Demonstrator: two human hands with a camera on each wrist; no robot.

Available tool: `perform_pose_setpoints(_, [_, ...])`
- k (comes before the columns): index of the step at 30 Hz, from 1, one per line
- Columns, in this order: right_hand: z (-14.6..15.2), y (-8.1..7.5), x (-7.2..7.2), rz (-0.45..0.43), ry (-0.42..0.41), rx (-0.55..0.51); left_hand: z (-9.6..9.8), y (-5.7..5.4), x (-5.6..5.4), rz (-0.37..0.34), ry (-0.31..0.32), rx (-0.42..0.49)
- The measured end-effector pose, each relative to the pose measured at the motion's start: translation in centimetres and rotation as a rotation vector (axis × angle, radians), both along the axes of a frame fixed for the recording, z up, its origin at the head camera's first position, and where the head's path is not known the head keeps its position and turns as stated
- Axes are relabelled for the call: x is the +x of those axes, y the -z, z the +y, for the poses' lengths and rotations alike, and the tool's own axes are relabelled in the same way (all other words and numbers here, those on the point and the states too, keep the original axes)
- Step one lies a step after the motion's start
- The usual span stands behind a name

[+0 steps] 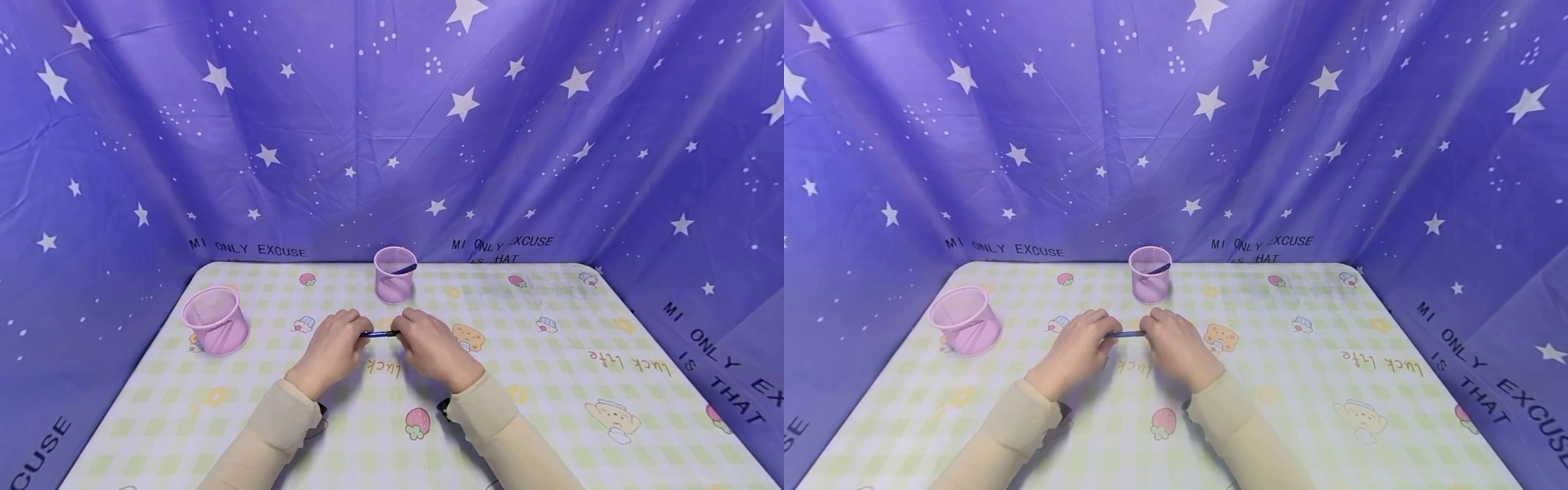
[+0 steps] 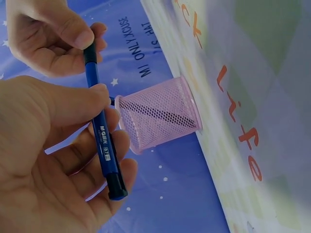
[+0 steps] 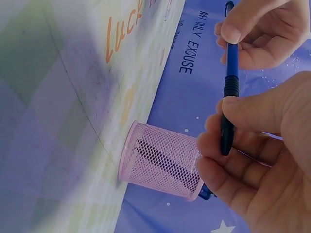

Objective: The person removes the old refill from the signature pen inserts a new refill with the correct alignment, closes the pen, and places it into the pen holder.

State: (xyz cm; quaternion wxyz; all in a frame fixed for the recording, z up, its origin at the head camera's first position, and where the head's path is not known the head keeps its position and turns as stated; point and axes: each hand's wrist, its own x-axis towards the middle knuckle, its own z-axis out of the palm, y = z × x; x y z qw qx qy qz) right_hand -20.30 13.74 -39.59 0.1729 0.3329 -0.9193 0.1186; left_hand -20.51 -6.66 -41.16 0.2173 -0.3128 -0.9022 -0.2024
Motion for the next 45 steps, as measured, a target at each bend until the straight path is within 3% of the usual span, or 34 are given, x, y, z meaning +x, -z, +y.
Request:
perform_pose_setpoints(8, [0.15,0.16,-0.12,-0.002,0.002,0.003,-0.16,0.22,-0.14,-0.130,-0.012,0.089])
perform_pose_setpoints(23, [0.18,0.28,-0.29,-0.064,0.016,-0.028,-0.39,0.51,-0.40,-0.199,-0.032,0.139])
perform_pose_setpoints(34, [0.24,0.58,-0.43,-0.069,-0.006,-0.094,-0.67,0.32,-0.56,-0.305,-0.022,0.206])
perform_pose_setpoints(45, [0.36,0.89,-0.78,-0.194,-0.007,-0.212,-0.97,0.77,-1.00,-0.378,0.006,0.281])
